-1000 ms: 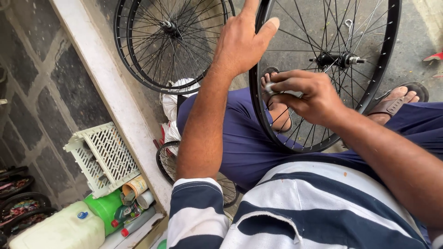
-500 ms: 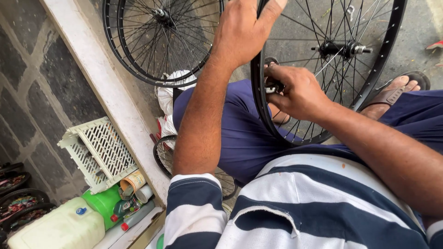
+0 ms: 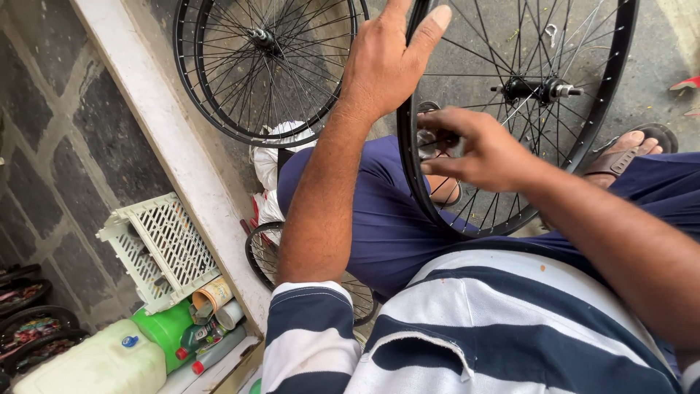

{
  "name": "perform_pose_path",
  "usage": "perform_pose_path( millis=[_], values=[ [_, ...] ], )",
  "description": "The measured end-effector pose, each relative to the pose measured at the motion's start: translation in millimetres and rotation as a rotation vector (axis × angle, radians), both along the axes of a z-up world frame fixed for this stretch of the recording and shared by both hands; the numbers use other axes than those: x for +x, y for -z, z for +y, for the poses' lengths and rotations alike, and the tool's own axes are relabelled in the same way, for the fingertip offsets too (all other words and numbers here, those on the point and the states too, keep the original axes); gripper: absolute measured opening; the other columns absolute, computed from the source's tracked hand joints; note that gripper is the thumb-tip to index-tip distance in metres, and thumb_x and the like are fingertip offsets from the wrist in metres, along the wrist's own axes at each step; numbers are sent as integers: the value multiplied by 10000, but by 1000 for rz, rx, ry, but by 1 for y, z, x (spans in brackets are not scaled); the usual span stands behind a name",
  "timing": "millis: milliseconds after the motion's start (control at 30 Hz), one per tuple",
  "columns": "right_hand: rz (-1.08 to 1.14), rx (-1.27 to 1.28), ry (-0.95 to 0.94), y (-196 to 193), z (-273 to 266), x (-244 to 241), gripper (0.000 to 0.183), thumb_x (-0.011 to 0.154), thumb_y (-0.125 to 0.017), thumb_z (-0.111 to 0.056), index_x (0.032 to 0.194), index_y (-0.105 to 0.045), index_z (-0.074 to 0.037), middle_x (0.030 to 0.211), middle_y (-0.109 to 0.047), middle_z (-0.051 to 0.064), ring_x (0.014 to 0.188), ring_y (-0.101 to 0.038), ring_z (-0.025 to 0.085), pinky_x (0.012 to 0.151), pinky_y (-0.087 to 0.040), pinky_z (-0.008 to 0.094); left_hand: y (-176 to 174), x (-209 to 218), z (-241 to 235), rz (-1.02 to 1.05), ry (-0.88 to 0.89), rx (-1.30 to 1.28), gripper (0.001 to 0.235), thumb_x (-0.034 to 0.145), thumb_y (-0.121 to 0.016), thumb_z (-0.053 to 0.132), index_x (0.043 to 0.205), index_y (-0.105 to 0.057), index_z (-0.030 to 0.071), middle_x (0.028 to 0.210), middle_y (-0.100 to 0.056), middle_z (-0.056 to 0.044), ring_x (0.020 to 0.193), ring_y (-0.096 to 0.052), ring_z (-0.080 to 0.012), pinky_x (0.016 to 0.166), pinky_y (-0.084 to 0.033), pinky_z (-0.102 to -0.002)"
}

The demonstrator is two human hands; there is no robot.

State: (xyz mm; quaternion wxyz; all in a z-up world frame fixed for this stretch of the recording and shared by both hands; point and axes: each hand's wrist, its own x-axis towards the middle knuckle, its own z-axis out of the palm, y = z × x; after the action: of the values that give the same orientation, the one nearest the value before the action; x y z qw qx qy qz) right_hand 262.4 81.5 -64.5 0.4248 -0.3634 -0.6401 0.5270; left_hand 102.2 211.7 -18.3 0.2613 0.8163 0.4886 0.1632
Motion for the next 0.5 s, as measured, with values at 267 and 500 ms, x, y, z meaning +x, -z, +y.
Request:
perform_pose_path(
  millis=[267, 500],
  values=[
    [-271, -342, 12, 7, 2, -5, 442, 804, -844, -198, 1194, -667, -89, 1079, -733, 44, 990, -739, 195, 886, -624, 375, -1, 4, -1, 59, -38, -78, 478, 1047, -549, 523, 1276, -635, 113, 581, -633, -11, 517, -699, -160, 506, -547, -377],
    [219, -304, -80, 14, -1, 18, 314, 918, -765, -211, 1198, -753, -69, 1130, -689, 84, 1124, -679, 215, 1006, -560, 387, 2, 5, 2, -2, -59, -66, 509, 1006, -568, 517, 1268, -622, 84, 599, -655, -65, 546, -731, -213, 539, -552, -409]
  ],
)
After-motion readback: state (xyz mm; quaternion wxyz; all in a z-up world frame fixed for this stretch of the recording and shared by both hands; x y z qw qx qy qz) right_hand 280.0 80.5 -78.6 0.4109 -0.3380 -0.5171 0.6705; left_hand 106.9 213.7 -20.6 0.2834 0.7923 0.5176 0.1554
